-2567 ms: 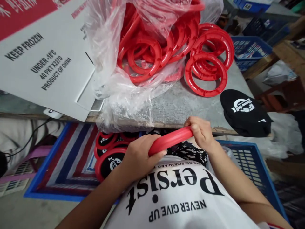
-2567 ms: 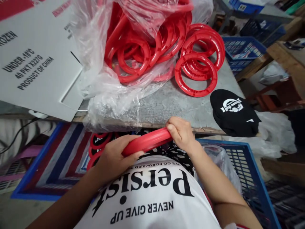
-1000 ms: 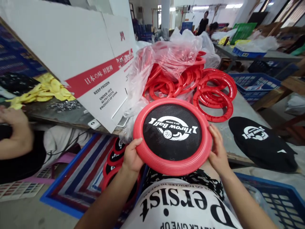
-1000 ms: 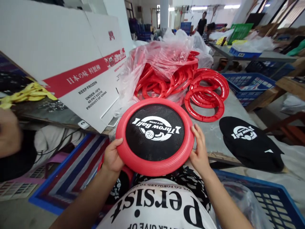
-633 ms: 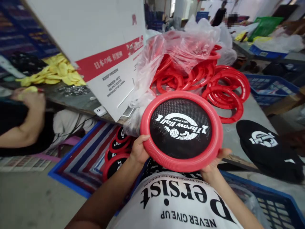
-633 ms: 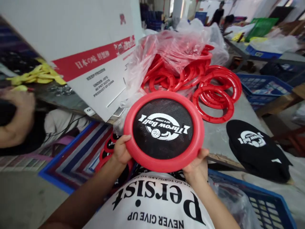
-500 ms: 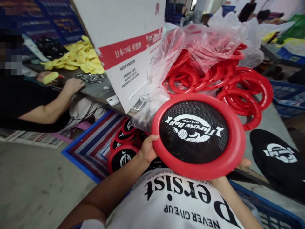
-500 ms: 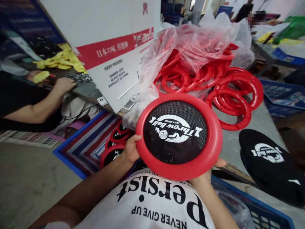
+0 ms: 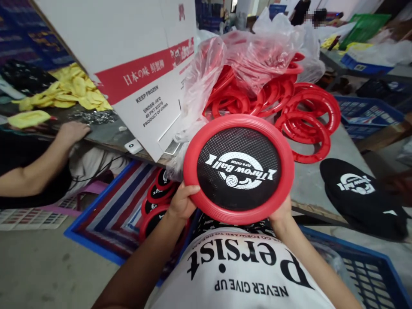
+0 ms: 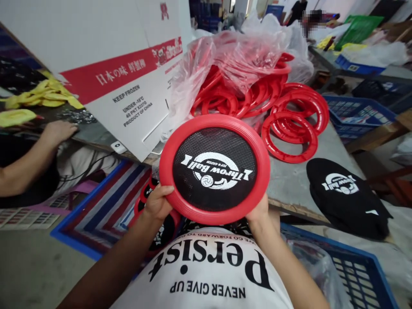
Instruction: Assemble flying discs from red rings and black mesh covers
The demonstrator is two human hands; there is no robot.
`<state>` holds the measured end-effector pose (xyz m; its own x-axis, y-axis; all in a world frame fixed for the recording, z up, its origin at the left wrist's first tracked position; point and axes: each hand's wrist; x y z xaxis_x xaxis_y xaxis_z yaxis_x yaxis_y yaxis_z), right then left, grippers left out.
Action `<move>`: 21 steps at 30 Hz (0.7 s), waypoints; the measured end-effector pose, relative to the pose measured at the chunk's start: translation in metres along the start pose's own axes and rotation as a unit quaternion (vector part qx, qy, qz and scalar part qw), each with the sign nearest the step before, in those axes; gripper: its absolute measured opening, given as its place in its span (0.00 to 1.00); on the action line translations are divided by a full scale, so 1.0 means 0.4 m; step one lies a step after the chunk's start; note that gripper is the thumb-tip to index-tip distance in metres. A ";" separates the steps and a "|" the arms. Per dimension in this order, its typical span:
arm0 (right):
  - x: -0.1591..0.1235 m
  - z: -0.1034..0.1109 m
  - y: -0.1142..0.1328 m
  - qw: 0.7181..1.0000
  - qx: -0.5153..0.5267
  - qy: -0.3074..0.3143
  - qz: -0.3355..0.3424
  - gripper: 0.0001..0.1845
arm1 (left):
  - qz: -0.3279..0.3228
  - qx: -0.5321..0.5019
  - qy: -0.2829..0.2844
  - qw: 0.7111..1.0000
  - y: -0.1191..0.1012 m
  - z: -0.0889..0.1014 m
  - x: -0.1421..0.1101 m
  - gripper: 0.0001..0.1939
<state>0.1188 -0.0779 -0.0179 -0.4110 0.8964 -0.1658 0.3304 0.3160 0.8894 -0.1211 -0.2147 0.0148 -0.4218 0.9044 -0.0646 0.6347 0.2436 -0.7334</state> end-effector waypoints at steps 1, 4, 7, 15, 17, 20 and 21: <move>0.010 0.001 0.006 1.000 0.019 -0.012 -0.011 0.30 | -0.003 0.003 -0.004 1.000 0.000 0.002 0.006 0.31; 0.023 0.014 0.015 0.997 0.075 -0.028 -0.016 0.29 | -0.006 0.010 -0.012 1.000 0.004 0.006 0.021 0.33; 0.028 0.026 0.008 0.993 0.116 -0.013 -0.014 0.23 | -0.007 0.022 -0.009 1.000 0.010 0.011 0.034 0.35; 0.066 0.034 0.031 0.993 0.109 -0.003 -0.046 0.22 | -0.037 0.106 0.029 0.993 -0.005 0.034 0.080 0.33; 0.080 0.035 0.052 0.998 0.061 0.008 -0.020 0.24 | -0.061 0.149 0.047 0.986 -0.023 0.036 0.095 0.32; 0.100 0.039 0.082 0.999 -0.019 0.002 0.049 0.24 | -0.139 0.240 0.076 0.958 -0.057 0.034 0.112 0.29; 0.106 0.039 0.090 0.996 -0.045 -0.004 0.072 0.24 | -0.181 0.282 0.093 0.938 -0.068 0.031 0.116 0.26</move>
<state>0.1267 -0.0237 0.0004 -0.3580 0.9330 -0.0372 0.3079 0.1556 0.9386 -0.1661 -0.1836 0.0234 -0.3896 0.8565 0.3385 0.0068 0.3702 -0.9289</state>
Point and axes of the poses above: each hand's wrist, its own x-axis towards the middle knuckle, its own z-axis out of the back of the hand, y = z × x, and after that the axes turned 6 degrees about -z, right-handed
